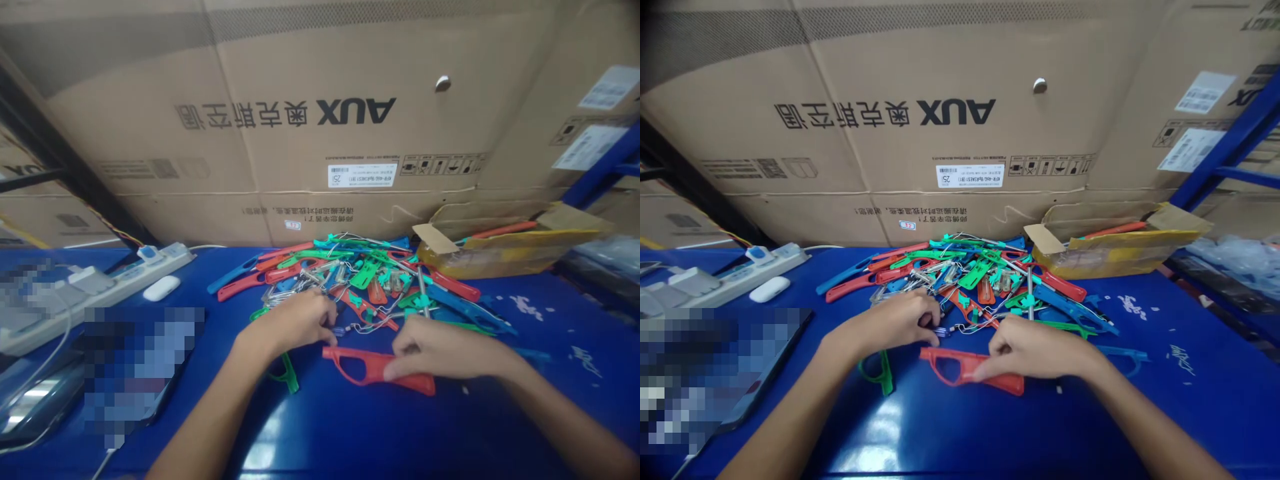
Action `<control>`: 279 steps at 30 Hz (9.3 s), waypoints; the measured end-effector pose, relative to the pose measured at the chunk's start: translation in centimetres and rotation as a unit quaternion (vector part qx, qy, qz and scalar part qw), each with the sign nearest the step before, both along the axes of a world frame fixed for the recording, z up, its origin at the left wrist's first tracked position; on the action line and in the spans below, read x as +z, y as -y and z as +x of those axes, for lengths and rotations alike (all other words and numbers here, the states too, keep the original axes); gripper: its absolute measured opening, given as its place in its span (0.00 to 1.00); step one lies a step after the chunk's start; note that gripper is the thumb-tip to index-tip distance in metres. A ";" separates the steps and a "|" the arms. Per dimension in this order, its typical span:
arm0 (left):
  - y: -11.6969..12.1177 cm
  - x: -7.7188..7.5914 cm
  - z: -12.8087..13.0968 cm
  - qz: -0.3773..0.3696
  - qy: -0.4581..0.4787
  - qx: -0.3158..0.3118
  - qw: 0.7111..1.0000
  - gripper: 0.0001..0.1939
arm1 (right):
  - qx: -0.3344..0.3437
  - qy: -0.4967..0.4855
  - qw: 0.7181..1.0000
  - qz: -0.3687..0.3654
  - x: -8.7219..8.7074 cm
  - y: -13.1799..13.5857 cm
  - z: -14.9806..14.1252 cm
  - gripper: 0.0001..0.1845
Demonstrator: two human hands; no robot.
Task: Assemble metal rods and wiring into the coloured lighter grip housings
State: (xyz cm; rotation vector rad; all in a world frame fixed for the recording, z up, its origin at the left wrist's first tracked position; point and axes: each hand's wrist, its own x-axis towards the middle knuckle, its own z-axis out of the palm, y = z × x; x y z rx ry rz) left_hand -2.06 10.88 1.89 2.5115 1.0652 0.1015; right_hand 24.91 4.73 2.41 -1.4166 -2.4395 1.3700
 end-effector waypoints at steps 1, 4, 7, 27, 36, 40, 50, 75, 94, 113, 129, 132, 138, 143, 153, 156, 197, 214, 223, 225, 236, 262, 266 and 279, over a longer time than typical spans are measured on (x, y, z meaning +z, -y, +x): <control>-0.2 0.1 -0.3 0.008 0.000 0.010 1.000 0.06 | -0.004 -0.013 0.999 0.034 0.0 0.0 -0.2 0.33; -0.5 0.5 -0.8 0.020 0.005 0.029 0.999 0.11 | -0.006 -0.034 0.993 0.113 0.1 -0.3 -0.3 0.26; -0.5 0.9 -0.6 0.048 0.045 0.011 0.998 0.17 | -0.037 -0.051 0.980 0.188 0.5 -0.7 0.1 0.22; 0.7 1.2 1.6 0.221 0.062 -0.074 0.970 0.20 | -0.019 0.222 0.885 0.410 -2.6 -1.8 3.8 0.07; -0.1 0.6 1.1 0.275 0.088 -0.058 0.956 0.21 | -0.042 0.133 0.902 0.408 -1.2 -1.7 2.6 0.09; -0.1 0.6 0.9 0.281 0.106 -0.049 0.953 0.22 | 0.026 0.127 0.895 0.428 -1.9 -1.6 2.0 0.06; -0.5 0.8 0.4 0.292 0.106 -0.011 0.950 0.21 | 0.003 0.033 0.896 0.442 -2.0 -1.6 2.3 0.11; 3.1 0.2 5.5 -0.006 0.421 -0.004 0.907 0.09 | -0.318 -0.395 0.788 0.348 -0.6 0.4 -2.9 0.11; 2.9 0.0 4.1 0.156 0.295 -0.037 0.942 0.19 | -0.314 -0.404 0.819 0.259 -1.9 -0.1 -3.0 0.09; 4.2 2.2 -0.8 0.171 0.231 -0.001 0.958 0.13 | -0.261 -0.163 0.885 0.350 0.3 0.4 0.2 0.30; 12.9 -4.1 -3.2 0.132 0.271 0.162 0.940 0.10 | -0.279 -0.179 0.891 0.312 -4.7 9.1 -5.0 0.10; 12.4 -4.6 -3.2 0.132 0.251 0.149 0.947 0.11 | -0.252 -0.167 0.885 0.355 -5.2 8.9 -4.7 0.09; 13.0 -5.0 -3.3 0.125 0.234 0.126 0.956 0.10 | -0.225 -0.140 0.868 0.419 -6.1 9.1 -4.2 0.08; 13.2 -4.7 -3.0 0.109 0.223 0.113 0.962 0.09 | -0.209 -0.118 0.846 0.475 -6.5 9.1 -4.1 0.07; 12.9 -5.3 -2.6 0.110 0.170 0.123 0.972 0.08 | -0.228 -0.116 0.854 0.454 -6.0 9.0 -4.3 0.03; 12.6 -5.2 -2.6 0.121 0.172 0.116 0.971 0.06 | -0.248 -0.117 0.870 0.410 -5.9 9.0 -4.2 0.03; 13.0 -5.1 -2.6 0.148 0.263 0.156 0.940 0.10 | -0.257 -0.063 0.863 0.430 -6.6 8.9 -4.3 0.12; 13.1 -4.4 -2.0 0.135 0.146 0.123 0.972 0.16 | -0.211 -0.109 0.845 0.479 -6.1 9.3 -4.1 0.09; 13.0 -4.4 -1.9 0.155 0.146 0.117 0.970 0.17 | -0.222 -0.117 0.843 0.475 -6.0 9.3 -4.2 0.09; 13.0 -4.3 -1.8 0.141 0.151 0.117 0.971 0.14 | -0.223 -0.112 0.847 0.469 -6.1 9.4 -4.2 0.10; 13.2 -4.3 -1.7 0.147 0.133 0.114 0.974 0.11 | -0.217 -0.131 0.852 0.458 -5.8 9.3 -4.5 0.08; 13.1 -5.2 -2.0 0.121 0.200 0.146 0.961 0.06 | -0.204 -0.129 0.872 0.427 -5.9 9.0 -4.4 0.04; 13.0 -5.3 -2.1 0.127 0.192 0.139 0.963 0.06 | -0.204 -0.115 0.864 0.447 -6.0 9.0 -4.3 0.05; 11.2 -5.1 -1.3 0.143 0.184 0.170 0.958 0.03 | -0.191 -0.094 0.848 0.485 -5.9 8.9 -4.4 0.13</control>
